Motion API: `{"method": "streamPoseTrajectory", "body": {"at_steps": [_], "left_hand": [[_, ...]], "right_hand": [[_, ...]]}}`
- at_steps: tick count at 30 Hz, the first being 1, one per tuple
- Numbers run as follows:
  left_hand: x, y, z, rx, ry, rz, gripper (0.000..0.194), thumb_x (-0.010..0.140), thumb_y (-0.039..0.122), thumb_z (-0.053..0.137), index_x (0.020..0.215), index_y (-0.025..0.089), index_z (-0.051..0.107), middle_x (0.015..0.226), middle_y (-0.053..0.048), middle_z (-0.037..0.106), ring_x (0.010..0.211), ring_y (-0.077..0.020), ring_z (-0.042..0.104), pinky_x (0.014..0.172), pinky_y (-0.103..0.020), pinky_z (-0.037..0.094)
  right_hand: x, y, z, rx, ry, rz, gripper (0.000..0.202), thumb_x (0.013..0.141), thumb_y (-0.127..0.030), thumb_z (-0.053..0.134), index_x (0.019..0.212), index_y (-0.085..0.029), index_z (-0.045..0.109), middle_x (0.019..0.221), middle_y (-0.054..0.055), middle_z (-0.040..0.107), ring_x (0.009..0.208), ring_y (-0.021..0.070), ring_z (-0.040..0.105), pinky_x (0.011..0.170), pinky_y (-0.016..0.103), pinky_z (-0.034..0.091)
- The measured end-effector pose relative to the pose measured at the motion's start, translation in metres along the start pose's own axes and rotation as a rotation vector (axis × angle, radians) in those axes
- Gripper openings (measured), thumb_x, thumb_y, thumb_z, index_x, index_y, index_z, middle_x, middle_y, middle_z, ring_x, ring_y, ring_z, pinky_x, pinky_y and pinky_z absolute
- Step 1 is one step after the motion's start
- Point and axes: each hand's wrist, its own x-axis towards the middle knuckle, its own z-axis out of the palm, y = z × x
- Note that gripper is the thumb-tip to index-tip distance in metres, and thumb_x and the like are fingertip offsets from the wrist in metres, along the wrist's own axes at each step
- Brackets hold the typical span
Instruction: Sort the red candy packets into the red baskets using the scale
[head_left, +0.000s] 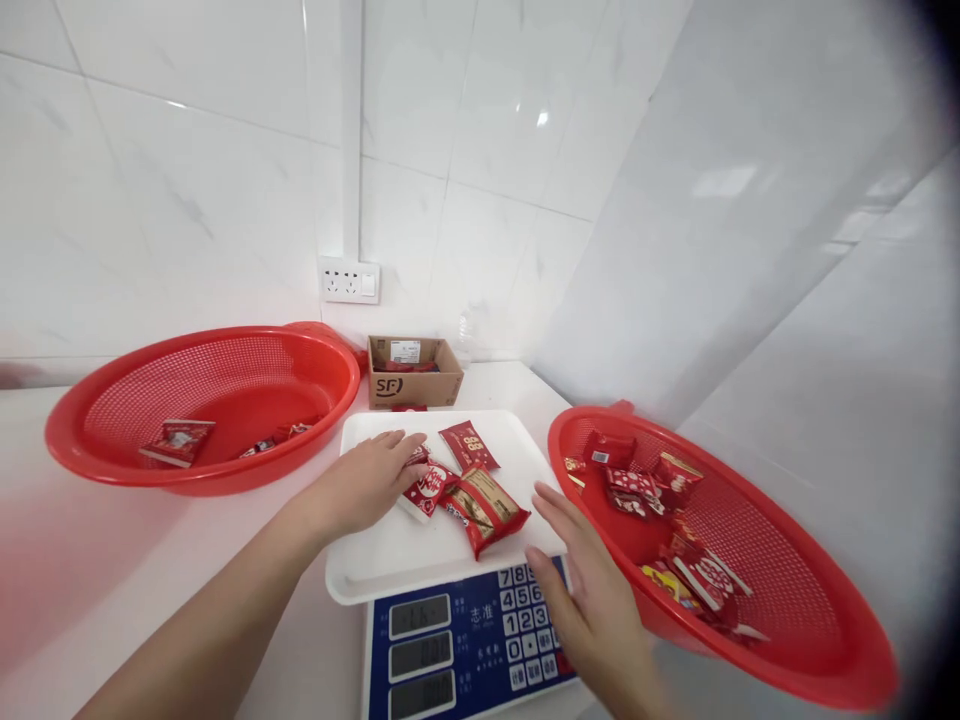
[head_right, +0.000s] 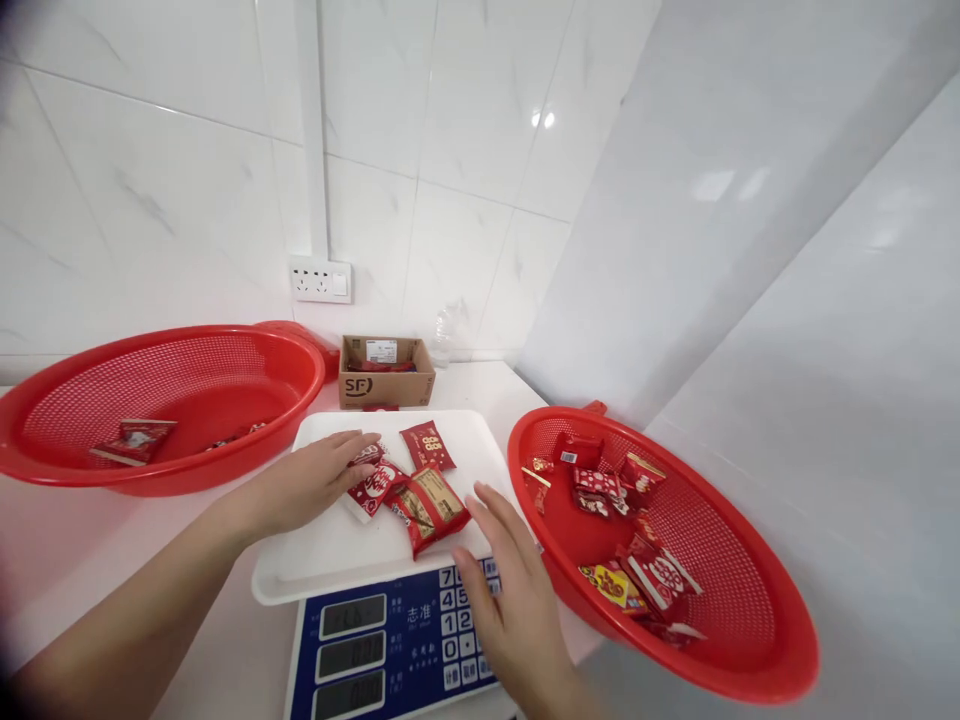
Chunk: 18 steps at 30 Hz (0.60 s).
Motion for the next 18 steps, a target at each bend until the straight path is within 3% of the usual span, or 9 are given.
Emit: {"method": "streamPoseTrajectory", "body": {"at_steps": [2,6,12,18], "left_hand": [[0.000,0.000,0.000,-0.007,0.023,-0.029,0.047,0.097,0.039,0.023,0.133,0.019,0.046,0.134,-0.012,0.054,0.120,-0.0273,0.052,0.094,-0.039,0.043],[0.006,-0.001,0.002,0.025,0.032,-0.062,0.040,0.094,0.035,0.028,0.125,0.022,0.051,0.120,-0.012,0.063,0.107,-0.0288,0.060,0.083,-0.039,0.047],[0.021,0.001,-0.004,0.054,0.017,-0.031,0.031,0.087,0.032,0.043,0.115,0.024,0.055,0.111,-0.008,0.066,0.101,-0.0266,0.061,0.079,-0.034,0.048],[0.025,0.010,-0.014,0.060,0.036,-0.026,0.034,0.078,0.017,0.049,0.112,0.019,0.057,0.107,-0.008,0.063,0.093,-0.0229,0.062,0.076,-0.030,0.049]], "right_hand": [[-0.027,0.013,0.012,0.038,0.140,-0.023,0.035,0.092,-0.031,0.046,0.126,-0.026,0.049,0.135,0.011,0.053,0.128,0.0277,0.047,0.102,0.050,0.043],[-0.057,0.031,0.023,0.136,0.180,0.040,0.039,0.094,-0.032,0.041,0.132,-0.026,0.043,0.141,0.013,0.046,0.133,0.0310,0.039,0.102,0.057,0.040],[-0.046,0.040,0.019,0.104,0.083,0.018,0.042,0.095,-0.033,0.040,0.136,-0.027,0.040,0.145,0.010,0.043,0.136,0.0294,0.035,0.105,0.058,0.037],[-0.032,0.038,0.016,-0.002,0.032,-0.026,0.042,0.094,-0.036,0.040,0.133,-0.022,0.044,0.137,0.011,0.053,0.129,0.0292,0.046,0.105,0.057,0.038]]}}
